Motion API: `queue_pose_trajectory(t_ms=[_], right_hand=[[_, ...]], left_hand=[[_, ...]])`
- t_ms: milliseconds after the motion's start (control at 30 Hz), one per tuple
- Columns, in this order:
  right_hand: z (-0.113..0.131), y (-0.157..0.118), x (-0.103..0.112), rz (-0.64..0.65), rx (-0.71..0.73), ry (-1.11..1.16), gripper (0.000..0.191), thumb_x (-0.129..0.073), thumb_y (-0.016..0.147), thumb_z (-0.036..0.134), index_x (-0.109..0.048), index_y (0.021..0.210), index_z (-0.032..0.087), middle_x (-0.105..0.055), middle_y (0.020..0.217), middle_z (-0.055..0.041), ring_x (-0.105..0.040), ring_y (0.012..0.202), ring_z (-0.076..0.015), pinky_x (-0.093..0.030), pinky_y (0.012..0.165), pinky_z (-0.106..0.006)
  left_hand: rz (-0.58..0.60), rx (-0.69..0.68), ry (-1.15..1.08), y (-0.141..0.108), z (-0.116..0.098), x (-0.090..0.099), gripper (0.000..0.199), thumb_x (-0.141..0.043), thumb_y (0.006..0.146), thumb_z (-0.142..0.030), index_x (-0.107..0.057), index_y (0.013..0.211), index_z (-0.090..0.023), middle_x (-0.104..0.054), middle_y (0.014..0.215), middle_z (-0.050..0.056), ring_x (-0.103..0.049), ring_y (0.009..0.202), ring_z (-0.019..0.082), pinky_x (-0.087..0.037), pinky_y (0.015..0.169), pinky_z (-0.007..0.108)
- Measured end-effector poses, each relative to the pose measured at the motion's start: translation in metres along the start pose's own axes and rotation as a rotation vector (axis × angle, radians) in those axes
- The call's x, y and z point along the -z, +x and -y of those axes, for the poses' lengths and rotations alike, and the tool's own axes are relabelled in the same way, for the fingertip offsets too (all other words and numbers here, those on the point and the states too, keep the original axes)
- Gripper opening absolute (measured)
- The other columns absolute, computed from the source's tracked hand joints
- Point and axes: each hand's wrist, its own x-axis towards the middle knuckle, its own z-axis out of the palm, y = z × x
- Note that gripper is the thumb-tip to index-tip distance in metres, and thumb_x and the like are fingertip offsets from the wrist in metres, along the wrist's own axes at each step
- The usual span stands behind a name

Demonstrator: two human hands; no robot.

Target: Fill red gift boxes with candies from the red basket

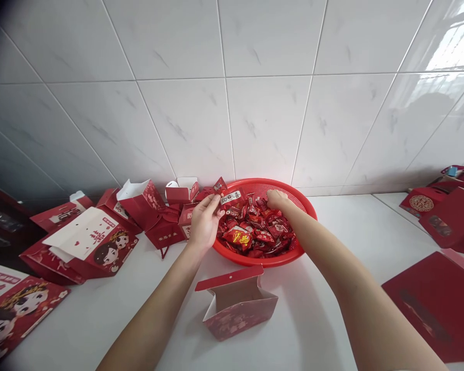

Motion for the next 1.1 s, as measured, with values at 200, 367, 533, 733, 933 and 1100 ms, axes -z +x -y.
queue_pose_trajectory(t_ms=[200,367,533,733,933,1100], right_hand=[[0.007,-0.01,0.002,0.025,-0.117,-0.062,0.033,-0.064,0.101,0.036,-0.064,0.13,0.021,-0.064,0.134,-0.0106,-0.067,0.112,-0.024,-0.058,0.094,-0.044],[0.013,-0.013,0.006,0.016,-0.094,0.034,0.034,-0.065,0.101,0.037,-0.064,0.131,0.02,-0.064,0.134,-0.0105,-0.067,0.112,-0.0243,-0.059,0.094,-0.045],[0.014,-0.02,0.019,-0.04,-0.008,0.221,0.032,-0.065,0.101,0.038,-0.067,0.126,0.019,-0.065,0.132,-0.0088,-0.067,0.109,-0.0249,-0.059,0.091,-0.043],[0.015,-0.029,0.034,-0.097,0.139,0.402,0.033,-0.054,0.09,0.011,-0.078,0.113,0.014,-0.079,0.104,-0.0087,-0.066,0.075,-0.0154,-0.054,0.069,-0.027],[0.009,-0.041,0.032,0.058,0.236,0.345,0.023,-0.061,0.069,0.011,-0.081,0.077,0.019,-0.079,0.081,-0.0036,-0.068,0.076,-0.0189,-0.053,0.069,-0.027],[0.006,-0.058,0.026,0.134,0.257,0.223,0.022,-0.067,0.065,0.011,-0.082,0.078,0.022,-0.08,0.087,-0.0024,-0.07,0.085,-0.0241,-0.051,0.077,-0.031]], left_hand=[[0.008,-0.037,-0.028,0.001,0.002,0.001,0.022,-0.086,0.067,-0.029,-0.067,0.064,-0.018,-0.054,0.063,-0.004,-0.045,0.056,0.006,-0.037,0.052,0.019],[0.0,-0.039,-0.047,0.002,0.001,0.001,0.022,-0.087,0.068,-0.029,-0.067,0.066,-0.017,-0.055,0.065,-0.004,-0.044,0.056,0.005,-0.036,0.052,0.019],[0.001,-0.033,-0.06,0.002,0.001,0.0,0.023,-0.086,0.068,-0.027,-0.066,0.065,-0.017,-0.054,0.063,-0.004,-0.043,0.055,0.005,-0.036,0.051,0.018],[0.0,-0.035,-0.066,0.002,0.0,0.0,0.022,-0.086,0.069,-0.026,-0.066,0.064,-0.017,-0.054,0.063,-0.004,-0.043,0.054,0.005,-0.036,0.051,0.018],[-0.022,-0.02,-0.071,0.004,-0.002,0.0,0.021,-0.088,0.064,-0.026,-0.07,0.066,-0.017,-0.058,0.067,-0.003,-0.044,0.055,0.005,-0.037,0.051,0.019],[-0.009,-0.022,-0.089,0.003,-0.001,0.0,0.023,-0.09,0.063,-0.027,-0.069,0.066,-0.017,-0.059,0.068,-0.003,-0.045,0.055,0.004,-0.037,0.05,0.018]])
